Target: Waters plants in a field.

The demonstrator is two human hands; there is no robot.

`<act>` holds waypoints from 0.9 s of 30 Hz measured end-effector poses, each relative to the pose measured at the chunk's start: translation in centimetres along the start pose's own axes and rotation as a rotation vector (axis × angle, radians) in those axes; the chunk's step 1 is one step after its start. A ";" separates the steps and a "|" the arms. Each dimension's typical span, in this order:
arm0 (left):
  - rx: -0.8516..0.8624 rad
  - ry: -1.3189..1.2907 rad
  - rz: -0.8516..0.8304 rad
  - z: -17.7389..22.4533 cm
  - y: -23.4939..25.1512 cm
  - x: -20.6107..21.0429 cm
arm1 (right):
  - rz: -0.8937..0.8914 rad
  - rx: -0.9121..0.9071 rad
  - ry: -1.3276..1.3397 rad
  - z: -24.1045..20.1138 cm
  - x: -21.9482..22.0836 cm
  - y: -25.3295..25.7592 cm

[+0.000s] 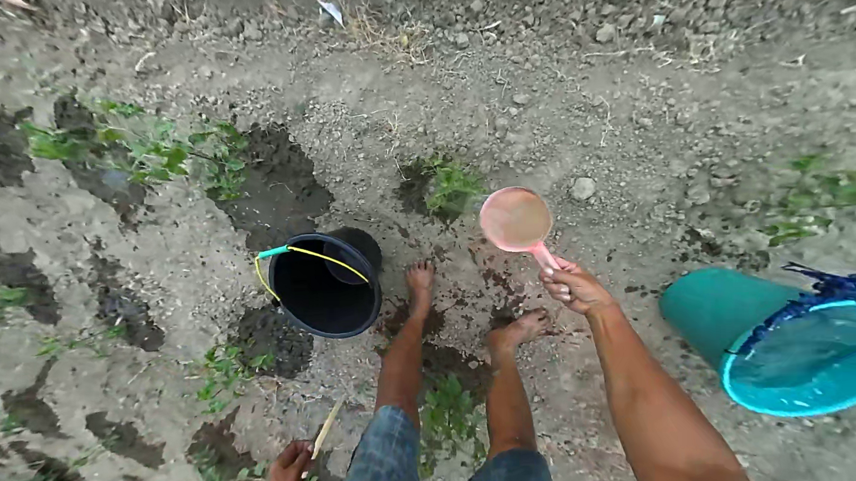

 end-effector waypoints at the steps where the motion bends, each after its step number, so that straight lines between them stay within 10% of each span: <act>1: 0.007 -0.001 -0.006 -0.2 0.4 0.0 | 0.030 -0.005 0.010 -0.3 -0.2 -0.2; 27: 0.027 -0.045 -0.061 6.2 2.0 -2.5 | 0.592 0.039 0.105 -0.6 0.7 0.4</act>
Point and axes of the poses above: each hand's wrist, its own y-axis towards the middle knuckle, its own x-axis out of the palm, z = x × y, the point moved 7 cm from there along y, towards the middle knuckle
